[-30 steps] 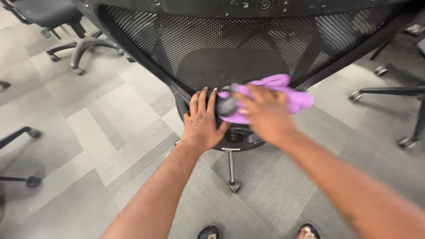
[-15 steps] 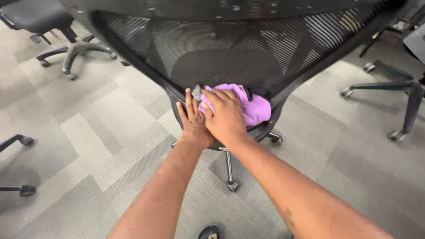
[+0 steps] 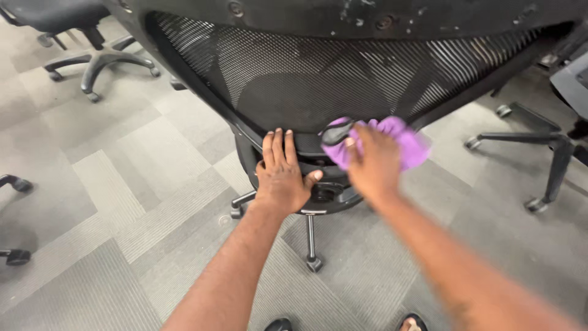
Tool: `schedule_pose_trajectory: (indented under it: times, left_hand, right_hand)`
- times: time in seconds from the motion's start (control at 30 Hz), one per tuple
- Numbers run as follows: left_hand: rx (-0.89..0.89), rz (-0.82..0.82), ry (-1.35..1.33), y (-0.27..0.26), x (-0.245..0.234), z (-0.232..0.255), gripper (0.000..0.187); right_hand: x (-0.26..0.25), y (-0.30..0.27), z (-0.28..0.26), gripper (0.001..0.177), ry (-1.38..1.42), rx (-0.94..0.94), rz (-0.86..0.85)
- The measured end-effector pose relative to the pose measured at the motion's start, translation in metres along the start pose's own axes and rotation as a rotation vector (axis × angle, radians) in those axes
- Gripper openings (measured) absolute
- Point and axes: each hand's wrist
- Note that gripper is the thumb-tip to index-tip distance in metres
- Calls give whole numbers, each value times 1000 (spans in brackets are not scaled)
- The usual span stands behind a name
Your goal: The person wipes down the backrest and frame of black office chairs with a purple cloth, moving around the work area to clean different parts of the chairs.
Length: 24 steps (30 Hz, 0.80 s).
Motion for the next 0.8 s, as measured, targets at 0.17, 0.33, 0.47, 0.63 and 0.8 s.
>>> schedule_pose_trajectory:
  times: [0.17,0.33,0.47,0.63,0.8]
  left_hand:
    - [75,-332,415,6,-5,-1,93]
    - [-14,-167,103,3,-11,5,106]
    - [-21,-105,-3,-1,-13,3,119]
    - [14,-151,78,-3,-13,6,130]
    - [104,-62,281,-8,-11,-5,124]
  right_hand:
    - [35,-12,-86,36,281,-30,4]
    - [-5,2,-30,54,-41,-400,-153]
    - [-57,5,59,39,-205,-289,-190]
    - [-25,-56,25,50,-377,-234,21]
    - [-7,-79,-69,37,-43,-166,-240]
Point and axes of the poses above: each hand's wrist, its own y-axis towards the middle knuckle, its own x-axis out of the palm, z = x × y, and after that the axes turned 5 degrees about z, right-handed
